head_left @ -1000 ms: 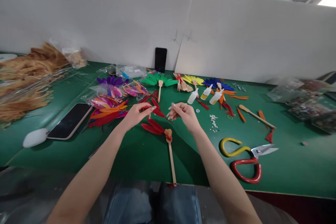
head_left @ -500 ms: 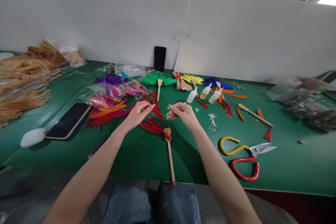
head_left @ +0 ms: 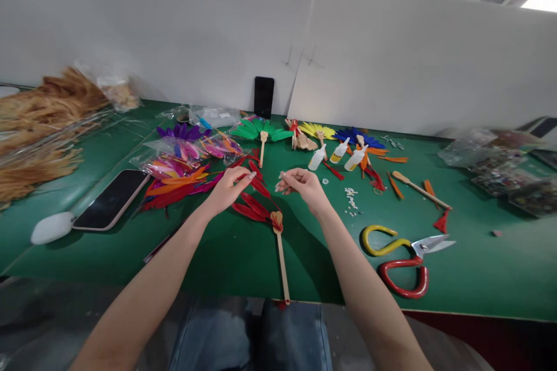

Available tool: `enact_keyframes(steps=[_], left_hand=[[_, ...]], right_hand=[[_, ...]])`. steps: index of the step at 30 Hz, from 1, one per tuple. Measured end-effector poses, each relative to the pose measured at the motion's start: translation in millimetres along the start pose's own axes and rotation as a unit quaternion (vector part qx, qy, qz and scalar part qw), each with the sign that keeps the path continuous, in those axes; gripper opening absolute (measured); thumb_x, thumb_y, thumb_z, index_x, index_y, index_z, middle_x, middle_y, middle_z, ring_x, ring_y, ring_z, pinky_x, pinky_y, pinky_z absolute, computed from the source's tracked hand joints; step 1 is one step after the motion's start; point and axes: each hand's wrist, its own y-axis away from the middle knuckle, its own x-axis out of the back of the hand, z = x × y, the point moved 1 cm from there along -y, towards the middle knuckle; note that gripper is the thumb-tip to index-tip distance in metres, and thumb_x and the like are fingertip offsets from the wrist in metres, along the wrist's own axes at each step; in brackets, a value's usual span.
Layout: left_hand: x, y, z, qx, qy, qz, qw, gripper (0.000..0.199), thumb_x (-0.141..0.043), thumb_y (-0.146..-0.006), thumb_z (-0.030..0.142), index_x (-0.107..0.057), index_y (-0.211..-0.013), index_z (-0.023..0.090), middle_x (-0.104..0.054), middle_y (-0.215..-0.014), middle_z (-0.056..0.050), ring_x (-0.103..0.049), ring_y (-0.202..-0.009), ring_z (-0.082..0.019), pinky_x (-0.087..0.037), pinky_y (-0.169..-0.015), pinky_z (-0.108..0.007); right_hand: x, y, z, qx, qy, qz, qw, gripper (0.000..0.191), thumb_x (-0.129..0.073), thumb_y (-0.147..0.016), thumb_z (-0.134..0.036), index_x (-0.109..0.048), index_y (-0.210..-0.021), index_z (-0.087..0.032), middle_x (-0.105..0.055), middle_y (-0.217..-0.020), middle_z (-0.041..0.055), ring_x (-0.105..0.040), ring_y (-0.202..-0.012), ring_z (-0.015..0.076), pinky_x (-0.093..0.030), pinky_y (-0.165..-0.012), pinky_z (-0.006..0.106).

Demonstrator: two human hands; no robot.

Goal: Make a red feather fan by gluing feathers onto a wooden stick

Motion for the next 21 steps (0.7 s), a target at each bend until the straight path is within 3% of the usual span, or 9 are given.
enact_keyframes(steps=[8,21], left_hand=[[0.7,0.3,2.2,-0.004,0.002,-0.002,1.000,0.030,-0.041,-0.086,0.044,-0.060,-0.086,0.021,-0.061,-0.096,-0.003,-0.050,-0.100,-0.021,-0.039,-0.088,-0.034],[0.0,-0.4,1.0,-0.019,-0.002,0.000,1.000,0.030,-0.043,-0.086,0.045,-0.061,-0.084,0.021,-0.062,-0.094,-0.003,-0.052,-0.098,-0.021,-0.039,-0.089,-0.036]], right_hand=[[-2.7,2.0,-1.1,-0.008,0.020,-0.006,1.000,0.028,-0.071,-0.067,-0.041,-0.067,-0.079,-0.016,-0.073,-0.075,0.0061,-0.069,-0.071,0.0171,-0.055,-0.066,0.028],[-4.3,2.9,-3.5,0.005,0.012,0.001,1.000,0.025,-0.071,-0.068,-0.037,-0.067,-0.077,-0.015,-0.072,-0.070,0.0051,-0.069,-0.065,0.0151,-0.054,-0.060,0.024]])
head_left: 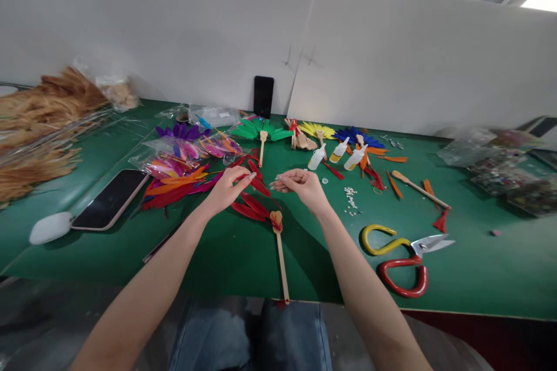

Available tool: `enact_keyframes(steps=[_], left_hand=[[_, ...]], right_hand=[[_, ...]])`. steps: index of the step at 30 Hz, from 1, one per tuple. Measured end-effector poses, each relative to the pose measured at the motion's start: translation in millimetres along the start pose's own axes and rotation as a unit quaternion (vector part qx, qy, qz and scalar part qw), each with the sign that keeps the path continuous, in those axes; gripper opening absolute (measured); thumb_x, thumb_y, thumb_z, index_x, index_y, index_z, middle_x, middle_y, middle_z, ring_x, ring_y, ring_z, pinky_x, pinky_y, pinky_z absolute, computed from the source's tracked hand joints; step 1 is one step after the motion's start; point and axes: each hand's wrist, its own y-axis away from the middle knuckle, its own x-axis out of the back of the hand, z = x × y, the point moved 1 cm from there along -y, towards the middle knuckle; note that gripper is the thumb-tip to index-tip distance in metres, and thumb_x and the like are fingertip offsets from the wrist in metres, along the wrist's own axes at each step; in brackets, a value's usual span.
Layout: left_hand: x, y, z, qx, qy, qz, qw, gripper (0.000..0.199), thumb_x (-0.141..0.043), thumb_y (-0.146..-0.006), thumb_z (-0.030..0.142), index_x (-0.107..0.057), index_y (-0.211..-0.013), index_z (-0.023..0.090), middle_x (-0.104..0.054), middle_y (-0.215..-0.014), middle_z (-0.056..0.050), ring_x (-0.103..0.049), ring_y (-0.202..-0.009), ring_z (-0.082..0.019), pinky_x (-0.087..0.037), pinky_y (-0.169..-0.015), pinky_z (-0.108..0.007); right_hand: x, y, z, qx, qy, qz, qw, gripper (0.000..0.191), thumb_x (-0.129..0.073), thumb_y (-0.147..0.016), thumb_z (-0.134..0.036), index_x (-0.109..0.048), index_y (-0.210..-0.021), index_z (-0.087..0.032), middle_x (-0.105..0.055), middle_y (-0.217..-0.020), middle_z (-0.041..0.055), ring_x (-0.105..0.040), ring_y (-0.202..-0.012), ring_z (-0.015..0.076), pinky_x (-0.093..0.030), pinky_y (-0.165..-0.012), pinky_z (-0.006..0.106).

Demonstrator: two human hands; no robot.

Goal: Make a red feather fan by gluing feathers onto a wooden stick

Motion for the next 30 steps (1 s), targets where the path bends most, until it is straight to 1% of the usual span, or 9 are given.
enact_keyframes(steps=[4,10,13,17,21,25,28,30], left_hand=[[0.2,0.3,1.3,0.004,0.002,0.001,1.000,0.030,-0.043,-0.086,0.045,-0.060,-0.084,0.021,-0.062,-0.094,-0.003,-0.052,-0.098,-0.021,-0.039,-0.088,-0.036],[0.3,-0.1,-0.2,0.002,0.005,0.001,1.000,0.031,-0.043,-0.085,0.046,-0.060,-0.084,0.021,-0.061,-0.094,-0.003,-0.051,-0.099,-0.021,-0.039,-0.087,-0.036],[0.1,-0.6,-1.5,-0.001,0.004,0.002,1.000,0.031,-0.043,-0.085,0.046,-0.060,-0.084,0.021,-0.062,-0.094,-0.003,-0.052,-0.098,-0.021,-0.040,-0.087,-0.035],[-0.1,-0.6,-1.6,-0.005,0.001,0.007,1.000,0.031,-0.043,-0.085,0.046,-0.061,-0.083,0.021,-0.062,-0.093,-0.003,-0.053,-0.097,-0.021,-0.040,-0.087,-0.035],[0.3,-0.5,-0.1,-0.006,-0.001,0.009,1.000,0.030,-0.043,-0.085,0.046,-0.061,-0.084,0.021,-0.062,-0.093,-0.003,-0.053,-0.095,-0.020,-0.040,-0.085,-0.035],[0.2,-0.6,0.8,-0.010,-0.005,0.011,1.000,0.031,-0.043,-0.085,0.046,-0.061,-0.082,0.021,-0.062,-0.092,-0.003,-0.054,-0.093,-0.020,-0.041,-0.084,-0.034],[-1.7,-0.2,0.9,-0.021,-0.004,0.014,1.000,0.031,-0.044,-0.085,0.046,-0.061,-0.081,0.021,-0.063,-0.090,-0.003,-0.055,-0.092,-0.020,-0.040,-0.086,-0.035],[-4.1,0.4,0.9,-0.028,-0.001,0.019,0.999,0.031,-0.046,-0.085,0.046,-0.062,-0.080,0.021,-0.063,-0.089,-0.003,-0.055,-0.090,-0.019,-0.040,-0.086,-0.035]], right_hand=[[1.2,-0.3,0.9,0.015,0.017,0.000,1.000,0.025,-0.070,-0.069,-0.037,-0.068,-0.079,-0.014,-0.073,-0.073,0.0063,-0.069,-0.069,0.0168,-0.055,-0.063,0.026],[2.0,0.2,0.5,0.024,0.031,-0.021,0.999,0.030,-0.068,-0.070,-0.036,-0.067,-0.091,-0.015,-0.073,-0.078,0.0062,-0.070,-0.074,0.0187,-0.055,-0.067,0.029],[2.3,0.5,0.0,0.022,0.034,-0.018,0.999,0.030,-0.067,-0.071,-0.037,-0.068,-0.090,-0.015,-0.073,-0.078,0.0064,-0.070,-0.075,0.0192,-0.055,-0.067,0.030],[2.8,-0.3,0.6,0.019,0.040,0.002,0.999,0.030,-0.070,-0.068,-0.037,-0.067,-0.088,-0.015,-0.073,-0.077,0.0063,-0.069,-0.074,0.0196,-0.055,-0.067,0.029],[3.1,-0.8,1.0,0.014,0.043,0.011,0.999,0.028,-0.071,-0.067,-0.037,-0.066,-0.082,-0.014,-0.073,-0.073,0.0070,-0.069,-0.070,0.0188,-0.054,-0.063,0.027],[3.9,-0.4,-0.8,0.016,0.041,0.021,0.999,0.028,-0.070,-0.068,-0.041,-0.062,-0.075,-0.015,-0.071,-0.067,0.0057,-0.069,-0.063,0.0171,-0.053,-0.056,0.024],[5.2,-0.6,-2.0,0.026,0.049,0.035,0.998,0.030,-0.067,-0.070,-0.045,-0.059,-0.071,-0.016,-0.068,-0.058,0.0023,-0.066,-0.054,0.0148,-0.050,-0.049,0.022],[6.4,-1.3,-1.9,0.037,0.055,0.040,0.997,0.033,-0.063,-0.073,-0.049,-0.058,-0.069,-0.017,-0.062,-0.049,-0.0016,-0.063,-0.047,0.0136,-0.049,-0.046,0.022]])
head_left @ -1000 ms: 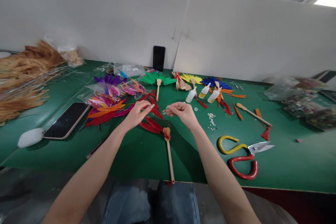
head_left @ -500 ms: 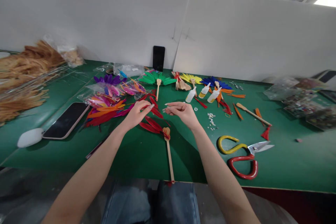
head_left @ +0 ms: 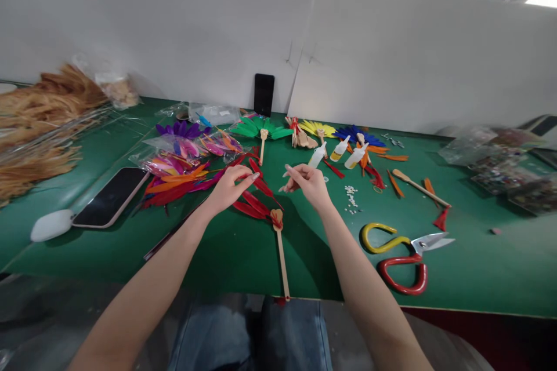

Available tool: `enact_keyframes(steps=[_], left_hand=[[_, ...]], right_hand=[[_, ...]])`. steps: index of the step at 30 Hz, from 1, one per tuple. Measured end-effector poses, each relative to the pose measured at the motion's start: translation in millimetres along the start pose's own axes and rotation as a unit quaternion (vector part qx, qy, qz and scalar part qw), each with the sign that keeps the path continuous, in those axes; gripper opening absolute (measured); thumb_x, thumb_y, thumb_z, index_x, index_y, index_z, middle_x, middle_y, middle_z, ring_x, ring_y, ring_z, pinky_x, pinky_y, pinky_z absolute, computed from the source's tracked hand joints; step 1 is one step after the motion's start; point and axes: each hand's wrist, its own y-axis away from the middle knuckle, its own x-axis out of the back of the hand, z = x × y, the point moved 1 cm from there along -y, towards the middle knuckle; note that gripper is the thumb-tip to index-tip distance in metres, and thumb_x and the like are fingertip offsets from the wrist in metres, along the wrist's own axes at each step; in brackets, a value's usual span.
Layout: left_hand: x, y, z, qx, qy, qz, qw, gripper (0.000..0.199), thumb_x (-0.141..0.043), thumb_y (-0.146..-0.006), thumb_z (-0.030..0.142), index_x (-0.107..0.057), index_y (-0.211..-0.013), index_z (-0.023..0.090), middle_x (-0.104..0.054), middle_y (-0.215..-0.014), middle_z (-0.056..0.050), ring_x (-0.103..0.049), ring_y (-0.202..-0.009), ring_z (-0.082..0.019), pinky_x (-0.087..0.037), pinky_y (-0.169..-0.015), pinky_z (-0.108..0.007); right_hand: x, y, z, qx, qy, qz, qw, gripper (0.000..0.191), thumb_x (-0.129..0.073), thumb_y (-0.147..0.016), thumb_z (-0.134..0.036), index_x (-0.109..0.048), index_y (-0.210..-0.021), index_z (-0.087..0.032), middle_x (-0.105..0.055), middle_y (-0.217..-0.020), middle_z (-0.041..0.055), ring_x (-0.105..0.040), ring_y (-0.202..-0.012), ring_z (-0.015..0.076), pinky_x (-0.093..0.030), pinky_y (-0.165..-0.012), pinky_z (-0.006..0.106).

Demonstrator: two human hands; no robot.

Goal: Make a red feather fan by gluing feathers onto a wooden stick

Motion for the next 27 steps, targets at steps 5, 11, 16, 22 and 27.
enact_keyframes(steps=[5,11,16,22,27], left_hand=[[-6.1,1.8,-0.4,0.002,-0.011,0.009,1.000,0.030,-0.051,-0.082,0.048,-0.063,-0.079,0.021,-0.063,-0.088,-0.002,-0.054,-0.090,-0.019,-0.040,-0.086,-0.034],[-3.2,0.9,-1.0,0.025,-0.014,0.034,0.999,0.029,-0.053,-0.081,0.048,-0.062,-0.076,0.020,-0.063,-0.088,-0.002,-0.054,-0.089,-0.019,-0.041,-0.081,-0.033],[2.8,-0.6,-1.2,0.058,0.005,0.061,0.996,0.030,-0.051,-0.082,0.047,-0.062,-0.074,0.020,-0.063,-0.083,-0.003,-0.056,-0.081,-0.019,-0.043,-0.073,-0.031],[0.9,0.1,-1.5,0.042,-0.003,0.056,0.998,0.028,-0.055,-0.080,0.046,-0.063,-0.073,0.020,-0.063,-0.084,-0.003,-0.056,-0.083,-0.019,-0.042,-0.078,-0.032],[-5.1,0.4,-3.1,0.026,-0.040,0.030,0.998,0.028,-0.055,-0.080,0.046,-0.064,-0.074,0.020,-0.063,-0.087,-0.003,-0.054,-0.088,-0.020,-0.040,-0.084,-0.036]], right_hand=[[4.6,-2.3,4.7,0.025,0.076,0.021,0.997,0.044,-0.048,-0.081,-0.056,-0.050,-0.057,-0.019,-0.046,-0.034,-0.0055,-0.055,-0.034,0.0132,-0.046,-0.041,0.023],[12.1,-0.8,6.6,0.059,0.207,-0.014,0.977,0.028,-0.065,-0.071,-0.045,-0.061,-0.081,-0.020,-0.069,-0.074,0.0038,-0.066,-0.066,0.0174,-0.051,-0.060,0.028],[16.8,-0.6,2.8,0.054,0.223,-0.022,0.973,0.032,-0.059,-0.075,-0.050,-0.061,-0.070,-0.019,-0.066,-0.062,0.0035,-0.065,-0.061,0.0180,-0.052,-0.062,0.031],[20.6,0.6,3.5,0.018,0.160,0.000,0.987,0.034,-0.053,-0.080,-0.051,-0.062,-0.084,-0.019,-0.069,-0.075,0.0056,-0.066,-0.065,0.0171,-0.055,-0.063,0.030],[18.9,29.7,18.6,0.053,0.191,0.030,0.980,0.028,-0.052,-0.083,-0.044,-0.063,-0.079,-0.019,-0.067,-0.068,0.0042,-0.065,-0.065,0.0191,-0.054,-0.066,0.034]])
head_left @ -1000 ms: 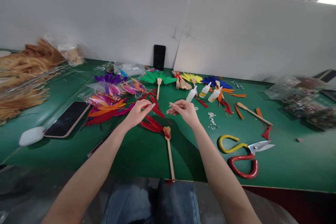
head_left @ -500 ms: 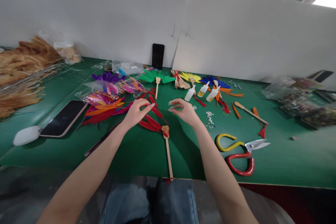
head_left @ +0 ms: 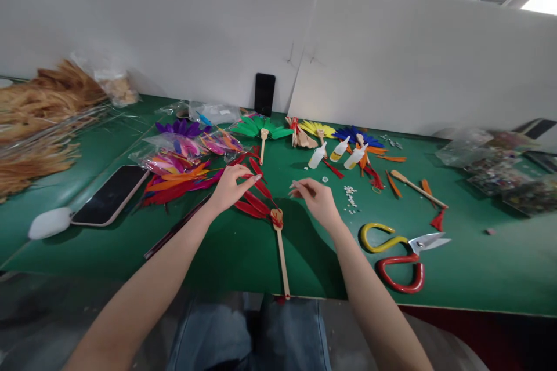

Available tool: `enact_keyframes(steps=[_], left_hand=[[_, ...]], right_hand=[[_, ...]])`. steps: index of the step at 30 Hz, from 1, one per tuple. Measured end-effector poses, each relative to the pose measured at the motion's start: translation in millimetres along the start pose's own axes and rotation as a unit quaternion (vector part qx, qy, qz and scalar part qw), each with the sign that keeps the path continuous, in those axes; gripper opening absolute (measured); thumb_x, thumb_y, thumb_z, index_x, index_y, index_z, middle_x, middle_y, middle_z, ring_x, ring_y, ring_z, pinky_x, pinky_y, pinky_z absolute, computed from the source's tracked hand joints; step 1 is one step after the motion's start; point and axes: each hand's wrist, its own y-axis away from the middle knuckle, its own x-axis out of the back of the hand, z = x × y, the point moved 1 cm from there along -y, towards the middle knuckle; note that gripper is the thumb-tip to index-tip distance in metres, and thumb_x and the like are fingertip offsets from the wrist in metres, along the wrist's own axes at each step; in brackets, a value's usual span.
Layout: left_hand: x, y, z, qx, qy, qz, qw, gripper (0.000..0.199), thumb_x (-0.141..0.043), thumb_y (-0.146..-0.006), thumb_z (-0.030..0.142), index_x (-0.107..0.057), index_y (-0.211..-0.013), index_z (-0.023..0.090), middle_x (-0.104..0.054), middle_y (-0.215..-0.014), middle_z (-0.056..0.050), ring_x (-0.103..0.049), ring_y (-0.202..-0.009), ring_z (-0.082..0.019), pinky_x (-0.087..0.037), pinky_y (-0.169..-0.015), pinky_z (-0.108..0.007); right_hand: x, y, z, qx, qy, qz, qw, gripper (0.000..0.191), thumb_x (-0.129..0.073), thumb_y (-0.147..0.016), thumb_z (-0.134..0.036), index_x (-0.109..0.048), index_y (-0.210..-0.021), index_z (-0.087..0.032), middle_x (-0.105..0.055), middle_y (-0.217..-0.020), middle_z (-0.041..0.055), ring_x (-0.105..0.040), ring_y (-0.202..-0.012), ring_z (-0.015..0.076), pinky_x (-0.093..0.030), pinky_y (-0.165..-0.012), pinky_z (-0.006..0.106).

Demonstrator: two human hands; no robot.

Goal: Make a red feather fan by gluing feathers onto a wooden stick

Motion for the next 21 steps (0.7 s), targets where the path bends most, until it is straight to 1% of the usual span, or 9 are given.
enact_keyframes(steps=[3,5,7,11,14,18,21], left_hand=[[-3.5,1.1,0.6,-0.023,-0.017,-0.021,0.999,0.027,-0.055,-0.081,0.044,-0.064,-0.072,0.020,-0.062,-0.086,-0.003,-0.053,-0.089,-0.020,-0.038,-0.086,-0.037],[-5.7,2.1,0.4,-0.029,-0.026,-0.025,0.999,0.025,-0.056,-0.081,0.042,-0.064,-0.071,0.020,-0.062,-0.086,-0.003,-0.052,-0.091,-0.021,-0.038,-0.087,-0.037],[-8.1,2.9,-1.0,-0.026,-0.034,-0.028,0.999,0.023,-0.057,-0.080,0.040,-0.064,-0.072,0.020,-0.062,-0.088,-0.003,-0.051,-0.093,-0.021,-0.037,-0.089,-0.039],[-13.0,3.2,-5.8,-0.011,-0.047,-0.041,0.998,0.024,-0.057,-0.079,0.041,-0.065,-0.071,0.020,-0.062,-0.090,-0.004,-0.050,-0.095,-0.023,-0.034,-0.090,-0.042],[-15.1,2.8,-8.2,-0.006,-0.051,-0.050,0.997,0.026,-0.056,-0.080,0.042,-0.065,-0.070,0.020,-0.063,-0.091,-0.004,-0.050,-0.095,-0.024,-0.034,-0.089,-0.043],[-15.3,2.8,-9.4,0.003,-0.051,-0.053,0.997,0.027,-0.057,-0.079,0.044,-0.066,-0.071,0.020,-0.063,-0.092,-0.004,-0.050,-0.096,-0.024,-0.033,-0.090,-0.044],[-14.7,2.8,-9.5,0.014,-0.054,-0.055,0.997,0.026,-0.058,-0.078,0.044,-0.067,-0.072,0.020,-0.063,-0.092,-0.005,-0.050,-0.096,-0.025,-0.033,-0.090,-0.045]], right_hand=[[-3.0,21.8,1.3,0.039,0.055,0.038,0.997,0.027,-0.047,-0.087,-0.041,-0.066,-0.087,-0.021,-0.068,-0.088,0.0073,-0.065,-0.080,0.0211,-0.054,-0.071,0.035],[-4.6,32.1,-1.0,0.074,0.075,0.056,0.993,0.026,-0.046,-0.088,-0.037,-0.067,-0.093,-0.023,-0.065,-0.102,0.0076,-0.062,-0.093,0.0216,-0.052,-0.081,0.036],[-6.7,39.1,-3.8,0.100,0.087,0.051,0.990,0.027,-0.043,-0.090,-0.033,-0.067,-0.099,-0.024,-0.063,-0.110,0.0074,-0.058,-0.103,0.0212,-0.047,-0.090,0.037],[-11.8,50.2,-6.2,0.111,0.128,0.007,0.986,0.032,-0.037,-0.092,-0.031,-0.061,-0.113,-0.025,-0.054,-0.123,0.0086,-0.049,-0.116,0.0219,-0.043,-0.096,0.039],[-14.5,59.8,-7.6,0.117,0.172,-0.037,0.977,0.036,-0.035,-0.093,-0.031,-0.052,-0.125,-0.029,-0.044,-0.135,0.0063,-0.040,-0.125,0.0228,-0.039,-0.101,0.041],[-15.3,71.6,-13.3,0.136,0.253,-0.112,0.951,0.045,-0.038,-0.092,-0.033,-0.034,-0.137,-0.031,-0.023,-0.148,0.0028,-0.022,-0.135,0.0244,-0.030,-0.106,0.046],[-15.5,76.0,-17.5,0.149,0.298,-0.143,0.932,0.053,-0.042,-0.090,-0.038,-0.028,-0.140,-0.030,-0.013,-0.151,0.0033,-0.013,-0.137,0.0261,-0.027,-0.107,0.047]])
